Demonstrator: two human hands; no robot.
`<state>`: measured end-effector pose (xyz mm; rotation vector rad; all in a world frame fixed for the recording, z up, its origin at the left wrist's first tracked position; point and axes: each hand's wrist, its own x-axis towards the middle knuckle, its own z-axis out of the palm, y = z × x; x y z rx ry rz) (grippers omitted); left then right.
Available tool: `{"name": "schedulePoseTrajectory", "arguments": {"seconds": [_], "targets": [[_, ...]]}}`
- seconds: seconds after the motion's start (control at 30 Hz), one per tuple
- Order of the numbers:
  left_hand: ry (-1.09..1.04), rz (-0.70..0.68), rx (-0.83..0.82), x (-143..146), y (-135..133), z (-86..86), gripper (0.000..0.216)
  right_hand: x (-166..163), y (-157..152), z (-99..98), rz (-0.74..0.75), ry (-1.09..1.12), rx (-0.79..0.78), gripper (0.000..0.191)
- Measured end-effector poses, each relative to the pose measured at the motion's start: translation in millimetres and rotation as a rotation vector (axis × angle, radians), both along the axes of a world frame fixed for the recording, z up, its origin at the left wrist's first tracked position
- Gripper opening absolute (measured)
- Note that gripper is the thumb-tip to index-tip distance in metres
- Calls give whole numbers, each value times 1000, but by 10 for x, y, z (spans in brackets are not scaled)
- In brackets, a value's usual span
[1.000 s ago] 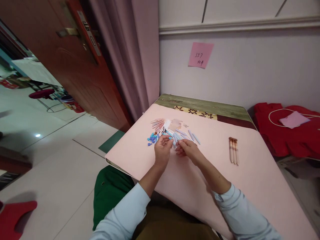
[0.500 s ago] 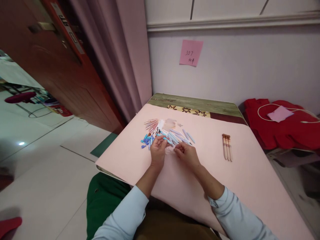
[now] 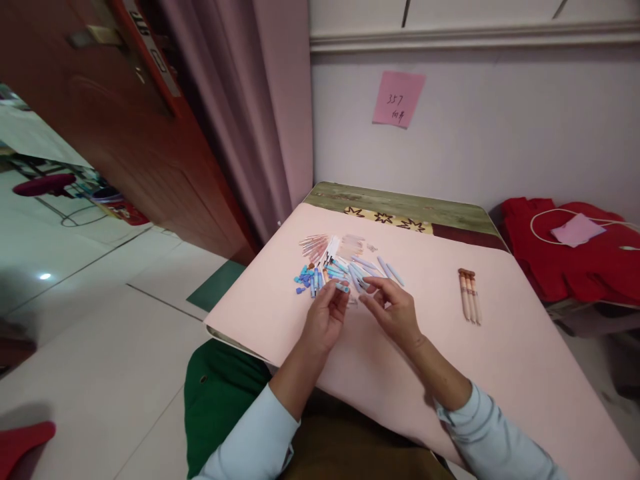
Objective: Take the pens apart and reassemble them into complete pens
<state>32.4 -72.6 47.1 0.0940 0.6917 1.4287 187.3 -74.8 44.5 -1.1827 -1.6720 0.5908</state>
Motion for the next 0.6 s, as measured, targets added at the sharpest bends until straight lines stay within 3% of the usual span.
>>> {"name": "schedulePoseTrajectory", "arguments": {"seconds": [0.1,0.23,0.6], "targets": [[-44,-99,-28,46,-90,19,9,-192,-166,138,56,15,39,37],[-104,-177,-85,24,-162,37,12,-395,-311,229,2,-7,37,28],[-110,-169,-123,-135,-379,20,4,-681,-418,247,-94,-195,107,20]]}}
